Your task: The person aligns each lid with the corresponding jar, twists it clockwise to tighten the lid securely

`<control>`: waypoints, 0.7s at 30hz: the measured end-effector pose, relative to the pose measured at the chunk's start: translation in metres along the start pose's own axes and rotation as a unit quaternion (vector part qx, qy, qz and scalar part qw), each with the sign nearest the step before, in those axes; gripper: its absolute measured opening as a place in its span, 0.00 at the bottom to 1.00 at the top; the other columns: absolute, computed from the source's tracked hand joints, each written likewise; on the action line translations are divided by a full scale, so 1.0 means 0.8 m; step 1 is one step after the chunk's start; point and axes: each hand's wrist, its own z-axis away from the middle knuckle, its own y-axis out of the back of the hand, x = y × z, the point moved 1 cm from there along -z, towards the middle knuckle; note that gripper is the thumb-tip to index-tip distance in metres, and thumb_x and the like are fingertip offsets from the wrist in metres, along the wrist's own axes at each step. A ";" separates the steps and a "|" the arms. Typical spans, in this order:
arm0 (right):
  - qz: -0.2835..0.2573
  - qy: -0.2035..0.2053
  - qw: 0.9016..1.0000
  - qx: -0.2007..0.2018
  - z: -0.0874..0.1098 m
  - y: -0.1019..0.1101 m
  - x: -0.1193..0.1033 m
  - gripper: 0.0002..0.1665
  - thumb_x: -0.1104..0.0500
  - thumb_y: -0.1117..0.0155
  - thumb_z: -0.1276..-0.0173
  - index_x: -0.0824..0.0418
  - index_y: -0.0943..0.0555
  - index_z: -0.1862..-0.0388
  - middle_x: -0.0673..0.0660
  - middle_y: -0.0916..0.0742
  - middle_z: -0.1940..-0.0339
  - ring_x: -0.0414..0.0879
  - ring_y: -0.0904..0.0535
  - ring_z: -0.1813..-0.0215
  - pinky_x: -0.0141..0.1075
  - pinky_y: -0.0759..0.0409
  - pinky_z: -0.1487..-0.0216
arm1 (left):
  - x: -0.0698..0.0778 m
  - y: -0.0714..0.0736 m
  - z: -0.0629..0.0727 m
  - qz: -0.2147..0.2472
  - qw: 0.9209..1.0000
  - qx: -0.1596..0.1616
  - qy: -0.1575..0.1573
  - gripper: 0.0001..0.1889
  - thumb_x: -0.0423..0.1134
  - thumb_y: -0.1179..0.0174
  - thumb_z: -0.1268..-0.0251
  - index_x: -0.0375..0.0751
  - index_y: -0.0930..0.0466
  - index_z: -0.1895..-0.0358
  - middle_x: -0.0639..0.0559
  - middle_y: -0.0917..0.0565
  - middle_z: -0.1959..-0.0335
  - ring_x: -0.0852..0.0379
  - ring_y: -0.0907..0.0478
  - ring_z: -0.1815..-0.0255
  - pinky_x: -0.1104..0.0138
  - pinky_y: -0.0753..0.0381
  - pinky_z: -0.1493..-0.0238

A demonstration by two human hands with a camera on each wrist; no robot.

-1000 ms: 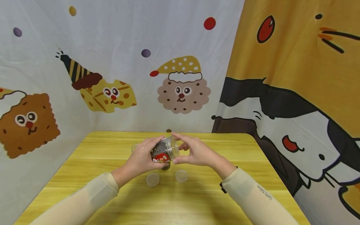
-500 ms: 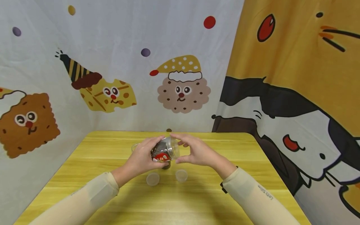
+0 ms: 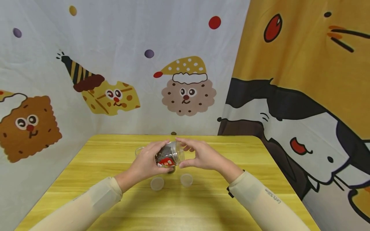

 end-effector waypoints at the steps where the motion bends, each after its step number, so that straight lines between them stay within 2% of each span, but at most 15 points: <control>1: 0.002 -0.001 1.000 0.000 0.000 0.000 0.000 0.55 0.52 0.14 0.40 0.56 0.31 0.17 0.57 0.12 0.33 0.49 0.11 0.41 0.47 0.12 0.39 | 0.000 0.000 0.000 0.002 1.000 0.000 0.001 0.50 0.47 0.11 0.56 0.38 0.25 0.26 0.42 0.17 0.32 0.45 0.18 0.36 0.52 0.11 0.40; 10: 0.004 -0.013 1.000 -0.007 0.002 0.000 0.000 0.55 0.51 0.15 0.39 0.53 0.32 0.16 0.56 0.14 0.31 0.50 0.11 0.41 0.47 0.12 0.38 | 0.002 0.000 0.001 -0.001 1.000 -0.003 0.003 0.51 0.47 0.11 0.56 0.40 0.26 0.25 0.43 0.17 0.32 0.46 0.18 0.36 0.53 0.11 0.40; 14: 0.006 -0.017 1.000 -0.010 0.003 -0.001 0.000 0.57 0.50 0.14 0.39 0.54 0.34 0.15 0.57 0.16 0.27 0.50 0.11 0.40 0.48 0.12 0.38 | 0.001 0.000 0.002 0.001 1.000 -0.002 0.003 0.51 0.47 0.11 0.56 0.40 0.27 0.25 0.43 0.18 0.32 0.45 0.18 0.36 0.53 0.11 0.40; 21: -0.002 0.007 1.000 -0.004 0.003 0.000 -0.002 0.60 0.50 0.13 0.41 0.58 0.36 0.14 0.61 0.23 0.20 0.59 0.12 0.37 0.52 0.12 0.37 | 0.001 0.000 0.002 0.007 1.000 -0.004 0.010 0.51 0.47 0.11 0.56 0.41 0.27 0.24 0.42 0.18 0.31 0.44 0.18 0.35 0.51 0.12 0.39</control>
